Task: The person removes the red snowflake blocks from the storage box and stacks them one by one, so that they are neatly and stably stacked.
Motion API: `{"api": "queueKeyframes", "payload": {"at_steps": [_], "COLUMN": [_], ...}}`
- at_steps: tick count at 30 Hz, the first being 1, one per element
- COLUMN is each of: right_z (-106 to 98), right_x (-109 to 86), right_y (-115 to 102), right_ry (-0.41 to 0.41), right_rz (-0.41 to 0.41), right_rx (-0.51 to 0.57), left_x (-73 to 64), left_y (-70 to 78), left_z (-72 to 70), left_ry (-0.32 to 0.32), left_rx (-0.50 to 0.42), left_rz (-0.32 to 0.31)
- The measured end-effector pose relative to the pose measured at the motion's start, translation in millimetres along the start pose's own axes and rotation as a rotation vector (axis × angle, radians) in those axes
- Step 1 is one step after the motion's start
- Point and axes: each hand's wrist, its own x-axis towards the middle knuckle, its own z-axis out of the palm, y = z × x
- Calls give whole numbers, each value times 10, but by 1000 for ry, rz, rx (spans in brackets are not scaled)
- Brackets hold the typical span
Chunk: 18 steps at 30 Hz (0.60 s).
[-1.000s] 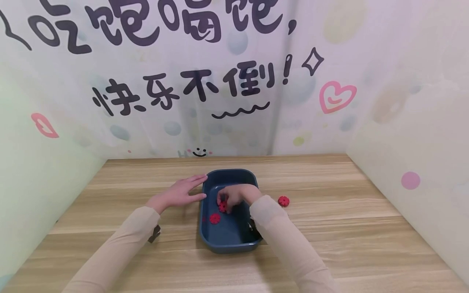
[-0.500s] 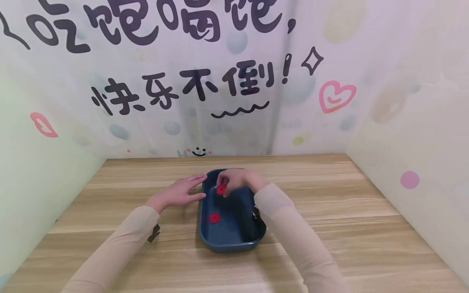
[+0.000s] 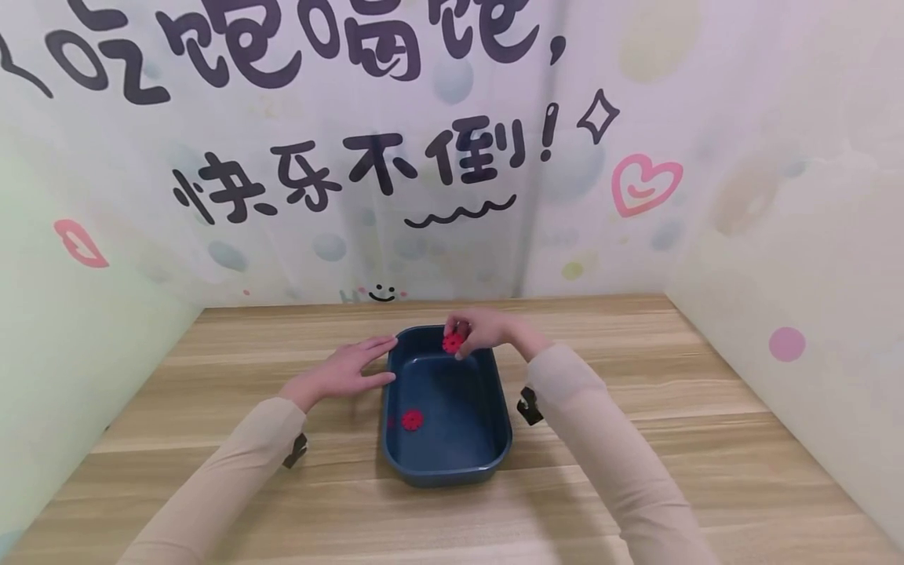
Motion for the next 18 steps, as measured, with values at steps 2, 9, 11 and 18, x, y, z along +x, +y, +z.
{"api": "queueKeyframes", "payload": {"at_steps": [2, 9, 11, 18], "right_z": [-23, -63, -71, -77], "right_x": [-42, -178, -219, -334], "right_y": [65, 258, 307, 473], "right_ry": [23, 60, 68, 104], "right_rz": [-8, -34, -45, -42], "right_rx": [7, 72, 80, 60], "left_x": [-4, -14, -15, -12], "left_y": [2, 10, 11, 2], "left_z": [-2, -6, -6, 0], "left_ry": [1, 2, -1, -4], "left_rx": [0, 0, -4, -9], "left_rz": [2, -1, -6, -10]}}
